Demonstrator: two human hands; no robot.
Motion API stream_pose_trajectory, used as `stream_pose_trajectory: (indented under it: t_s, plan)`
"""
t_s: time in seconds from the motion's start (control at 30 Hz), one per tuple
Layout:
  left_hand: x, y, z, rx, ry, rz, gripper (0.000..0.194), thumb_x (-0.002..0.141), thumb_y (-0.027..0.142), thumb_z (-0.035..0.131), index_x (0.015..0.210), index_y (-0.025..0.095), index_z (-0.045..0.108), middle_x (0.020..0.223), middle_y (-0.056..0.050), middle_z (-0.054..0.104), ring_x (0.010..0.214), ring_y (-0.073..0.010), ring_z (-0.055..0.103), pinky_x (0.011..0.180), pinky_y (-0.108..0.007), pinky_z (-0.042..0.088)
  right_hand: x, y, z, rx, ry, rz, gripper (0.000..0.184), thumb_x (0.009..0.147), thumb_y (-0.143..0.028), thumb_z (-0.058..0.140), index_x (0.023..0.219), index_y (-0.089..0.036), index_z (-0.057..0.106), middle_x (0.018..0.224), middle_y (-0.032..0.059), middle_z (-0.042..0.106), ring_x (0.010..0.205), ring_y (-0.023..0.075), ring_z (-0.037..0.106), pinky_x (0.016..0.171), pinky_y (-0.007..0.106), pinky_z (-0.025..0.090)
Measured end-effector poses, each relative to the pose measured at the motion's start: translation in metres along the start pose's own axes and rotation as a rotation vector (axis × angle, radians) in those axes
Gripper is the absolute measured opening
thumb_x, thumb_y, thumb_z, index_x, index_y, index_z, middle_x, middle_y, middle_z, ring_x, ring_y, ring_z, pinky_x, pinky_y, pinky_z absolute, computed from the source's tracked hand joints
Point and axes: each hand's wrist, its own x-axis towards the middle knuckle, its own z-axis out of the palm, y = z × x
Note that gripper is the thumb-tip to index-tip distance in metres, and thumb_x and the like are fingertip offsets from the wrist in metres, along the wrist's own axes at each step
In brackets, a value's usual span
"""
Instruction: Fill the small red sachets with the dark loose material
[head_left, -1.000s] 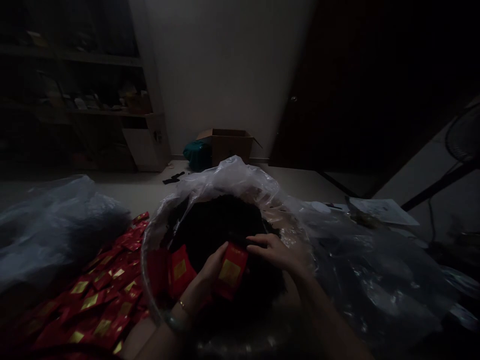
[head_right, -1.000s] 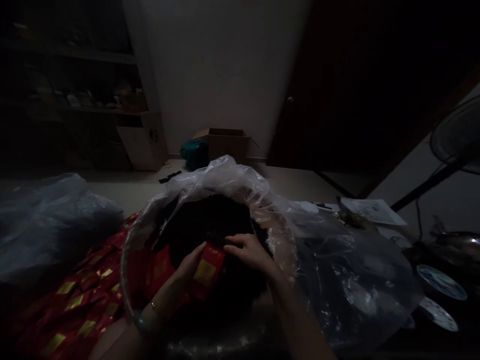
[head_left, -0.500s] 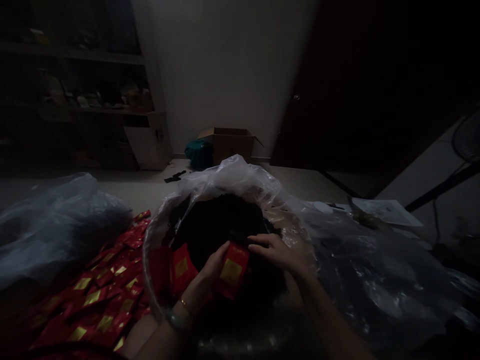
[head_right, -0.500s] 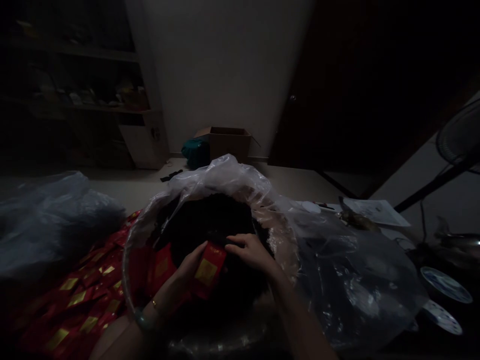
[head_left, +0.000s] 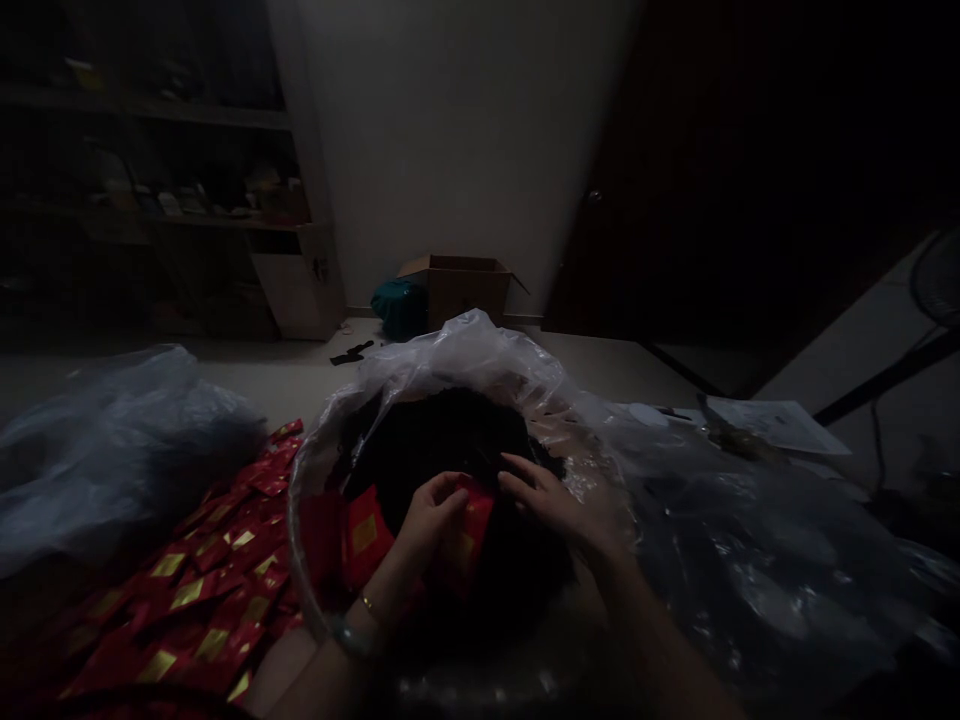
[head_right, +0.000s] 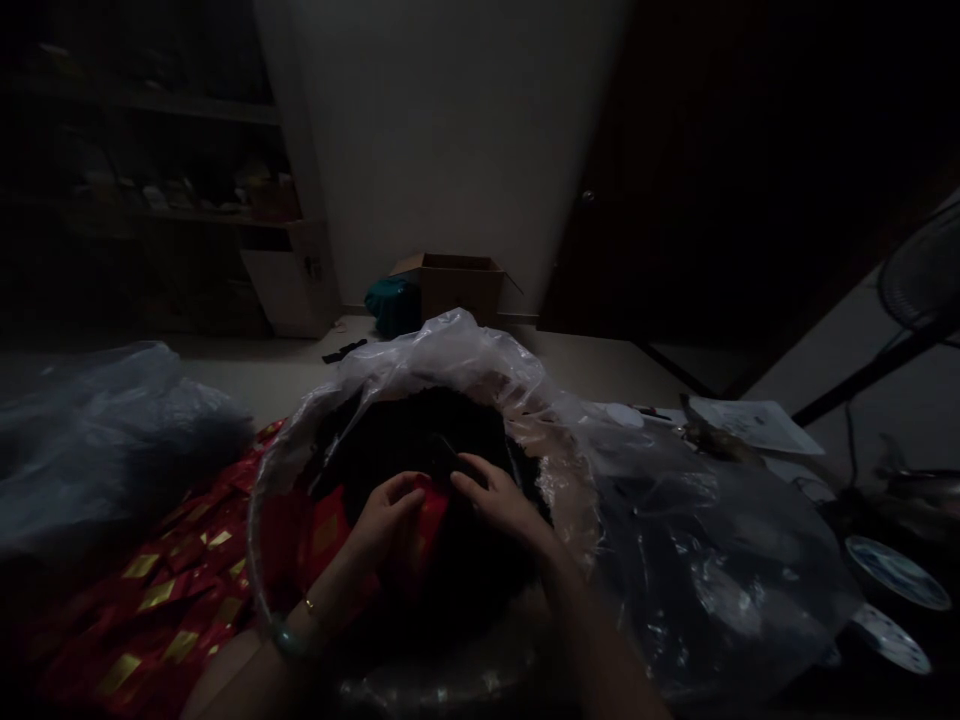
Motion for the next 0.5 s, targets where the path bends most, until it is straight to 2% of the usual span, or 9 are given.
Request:
stream_pose_trajectory:
  t_s: [0.13,0.23,0.33,0.5]
  plan:
    - [-0.001,-0.001,0.003,0.1,0.049,0.024,0.025,0.057,0.028,0.077,0.077,0.014,0.07,0.072,-0.003,0.071,0.068,-0.0175,0.062,0.066,-0.025,0.045,-0.001,-0.005,0.016,0.128,0.002,-0.049,0.06,0.064,-0.034,0.073,0.118,-0.02,0.055,0.101,0.0032,0.067,0.092,0.021,0.063,0.082,0.033,0.049]
    - [-0.003,-0.001,0.005,0.153,0.051,0.023,0.018,0.06,0.03,0.075,0.069,0.014,0.071,0.066,-0.004,0.07,0.065,-0.0176,0.061,0.064,-0.025,0.044,-0.001,-0.007,0.026,0.153,0.009,-0.045,0.047,0.06,-0.026,0.073,0.105,-0.019,0.06,0.092,0.0022,0.067,0.088,0.0212,0.062,0.079,0.033,0.049]
    - [-0.005,-0.002,0.008,0.162,0.066,0.043,0.017,0.063,0.032,0.073,0.065,0.015,0.072,0.064,-0.003,0.07,0.063,-0.0167,0.059,0.062,-0.024,0.042,-0.002,-0.008,0.029,0.159,0.054,-0.032,0.037,0.059,-0.024,0.071,0.094,-0.018,0.062,0.076,0.0001,0.065,0.076,0.0195,0.061,0.07,0.03,0.049]
    - [-0.004,-0.002,0.005,0.158,0.042,0.018,0.032,0.065,0.043,0.07,0.07,0.012,0.072,0.059,-0.001,0.066,0.056,-0.0131,0.053,0.054,-0.022,0.036,-0.007,-0.014,0.024,0.249,0.06,0.004,0.041,0.057,-0.028,0.074,0.094,-0.018,0.061,0.069,-0.0017,0.061,0.066,0.017,0.058,0.062,0.028,0.047]
